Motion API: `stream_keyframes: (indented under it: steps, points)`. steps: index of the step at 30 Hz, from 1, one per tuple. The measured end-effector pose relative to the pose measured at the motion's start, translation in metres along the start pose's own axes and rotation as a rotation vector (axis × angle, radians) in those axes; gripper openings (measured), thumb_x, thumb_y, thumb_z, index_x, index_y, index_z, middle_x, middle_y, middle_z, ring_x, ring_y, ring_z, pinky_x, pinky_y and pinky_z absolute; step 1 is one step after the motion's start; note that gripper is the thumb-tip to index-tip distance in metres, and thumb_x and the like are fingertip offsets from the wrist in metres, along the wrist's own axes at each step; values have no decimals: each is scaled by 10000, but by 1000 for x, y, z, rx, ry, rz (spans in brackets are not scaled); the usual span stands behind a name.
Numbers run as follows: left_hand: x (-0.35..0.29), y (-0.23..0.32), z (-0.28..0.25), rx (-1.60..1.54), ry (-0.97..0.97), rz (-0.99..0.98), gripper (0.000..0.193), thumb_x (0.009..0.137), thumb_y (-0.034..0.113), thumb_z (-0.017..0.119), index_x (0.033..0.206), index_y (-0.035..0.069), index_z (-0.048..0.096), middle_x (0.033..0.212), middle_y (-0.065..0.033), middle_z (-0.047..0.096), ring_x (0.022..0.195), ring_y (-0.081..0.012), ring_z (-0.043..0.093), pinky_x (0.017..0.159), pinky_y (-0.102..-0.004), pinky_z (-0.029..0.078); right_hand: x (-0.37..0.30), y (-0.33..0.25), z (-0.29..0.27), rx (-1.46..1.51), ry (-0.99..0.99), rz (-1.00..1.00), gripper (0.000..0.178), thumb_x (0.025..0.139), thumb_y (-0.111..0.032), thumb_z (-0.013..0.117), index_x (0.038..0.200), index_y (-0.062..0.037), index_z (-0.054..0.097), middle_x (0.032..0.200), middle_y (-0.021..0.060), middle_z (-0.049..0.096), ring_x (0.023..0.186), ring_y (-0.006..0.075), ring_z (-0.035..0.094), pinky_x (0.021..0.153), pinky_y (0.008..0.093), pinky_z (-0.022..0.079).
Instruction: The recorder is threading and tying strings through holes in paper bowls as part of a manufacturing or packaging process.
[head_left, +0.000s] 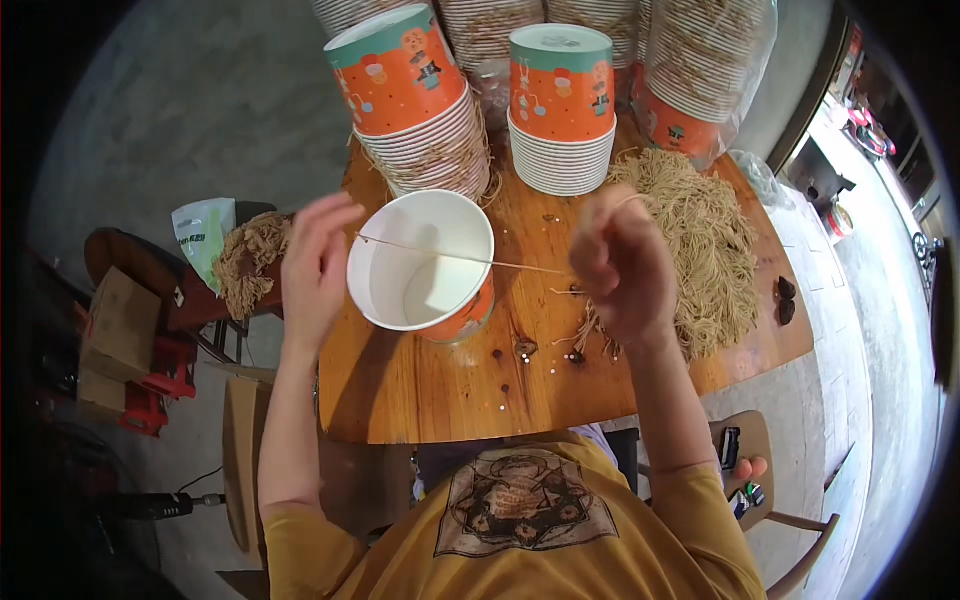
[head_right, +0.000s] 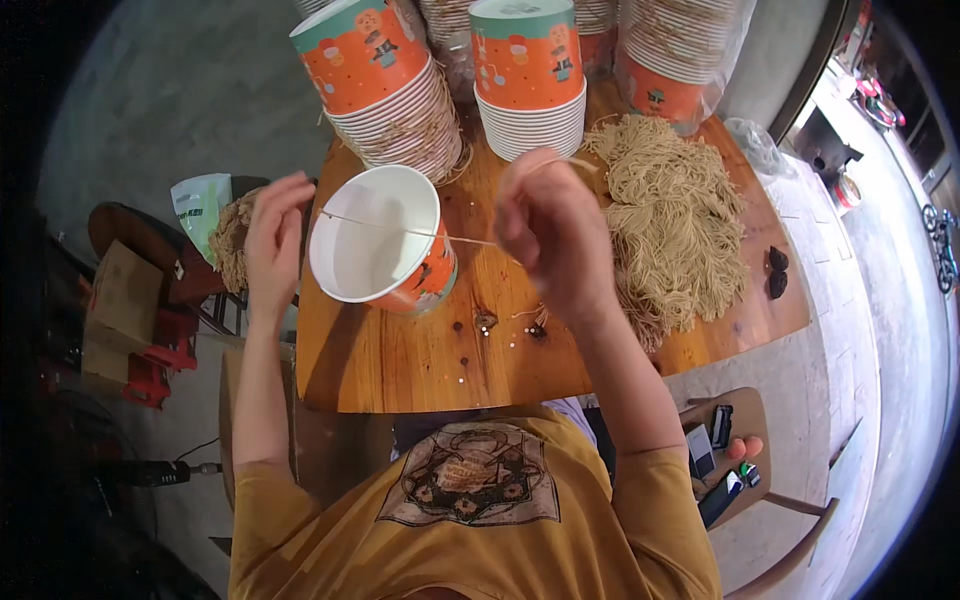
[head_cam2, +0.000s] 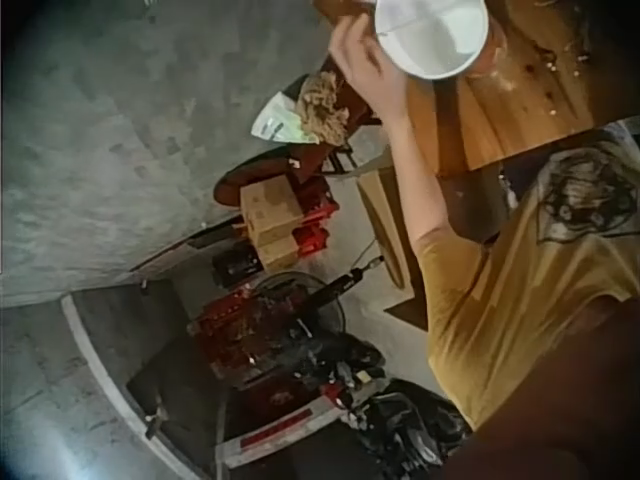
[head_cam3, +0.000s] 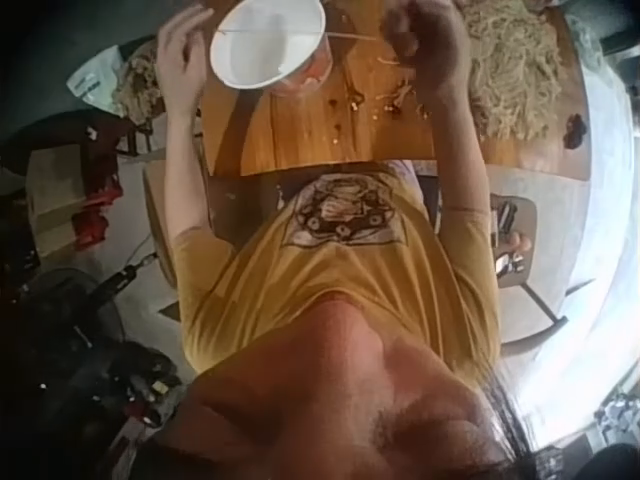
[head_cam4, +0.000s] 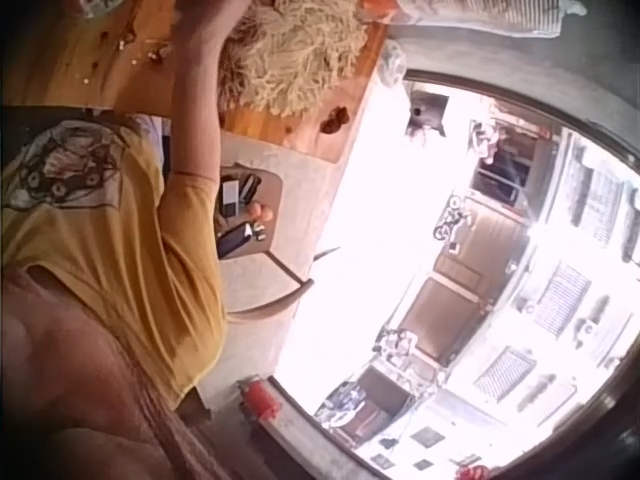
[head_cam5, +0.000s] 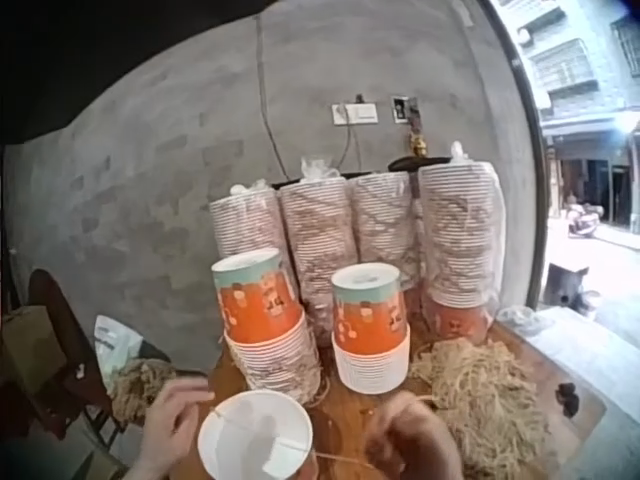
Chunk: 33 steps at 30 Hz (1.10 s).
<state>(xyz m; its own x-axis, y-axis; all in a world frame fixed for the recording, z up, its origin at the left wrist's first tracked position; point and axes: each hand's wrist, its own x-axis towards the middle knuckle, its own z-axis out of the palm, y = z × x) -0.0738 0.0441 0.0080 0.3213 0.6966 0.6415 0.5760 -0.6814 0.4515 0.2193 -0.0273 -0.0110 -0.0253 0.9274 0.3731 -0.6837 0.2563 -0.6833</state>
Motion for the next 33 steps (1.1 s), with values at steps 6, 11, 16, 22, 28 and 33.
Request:
stream_keyframes:
  steps: [6, 11, 16, 22, 28, 33]
  points:
    - [-27, 58, 28, -81, -372, 17, 171, 856, 89, 593, 1018, 36, 595, 932, -102, 615, 848, -238, 608, 730, -307, 477, -15, 31, 11, -660, -98, 48, 187, 925, -130, 498, 906, -12, 642, 788, -2, 581, 679, 57, 475, 631, 209, 393]
    - [-20, 64, 38, -116, -368, -71, 143, 869, 110, 589, 980, 20, 579, 890, -93, 619, 767, -221, 607, 685, -307, 479, -24, 36, 2, -959, -158, 61, 168, 909, -143, 557, 999, -46, 661, 780, 46, 613, 673, 61, 519, 612, 229, 433]
    - [-20, 62, 45, -151, -365, -169, 128, 893, 124, 566, 964, 17, 571, 872, -87, 621, 729, -201, 607, 661, -299, 478, -29, 41, 5, -1047, -64, 151, 170, 883, -159, 599, 1001, -59, 669, 732, 43, 586, 605, 66, 483, 557, 231, 414]
    - [-18, 68, 51, -170, -357, -234, 143, 911, 133, 547, 990, 15, 567, 888, -82, 629, 736, -186, 609, 656, -292, 481, -29, 58, -7, -1006, 4, -47, 158, 853, -140, 639, 974, -45, 672, 642, 40, 572, 550, 64, 451, 531, 229, 406]
    - [-17, 67, 54, -227, -399, -375, 153, 921, 136, 530, 1015, 21, 567, 897, -86, 633, 745, -192, 620, 667, -297, 492, -28, 62, -2, -1045, 130, 83, 158, 835, -145, 660, 949, -35, 672, 699, 63, 637, 578, 70, 515, 562, 236, 442]
    - [-14, 63, 55, -197, -463, -386, 157, 926, 128, 515, 1026, 17, 564, 899, -97, 637, 752, -190, 619, 676, -303, 490, -26, 70, -1, -1130, 160, 62, 121, 821, -213, 628, 902, -129, 659, 762, 122, 653, 643, 274, 637, 585, 350, 495]
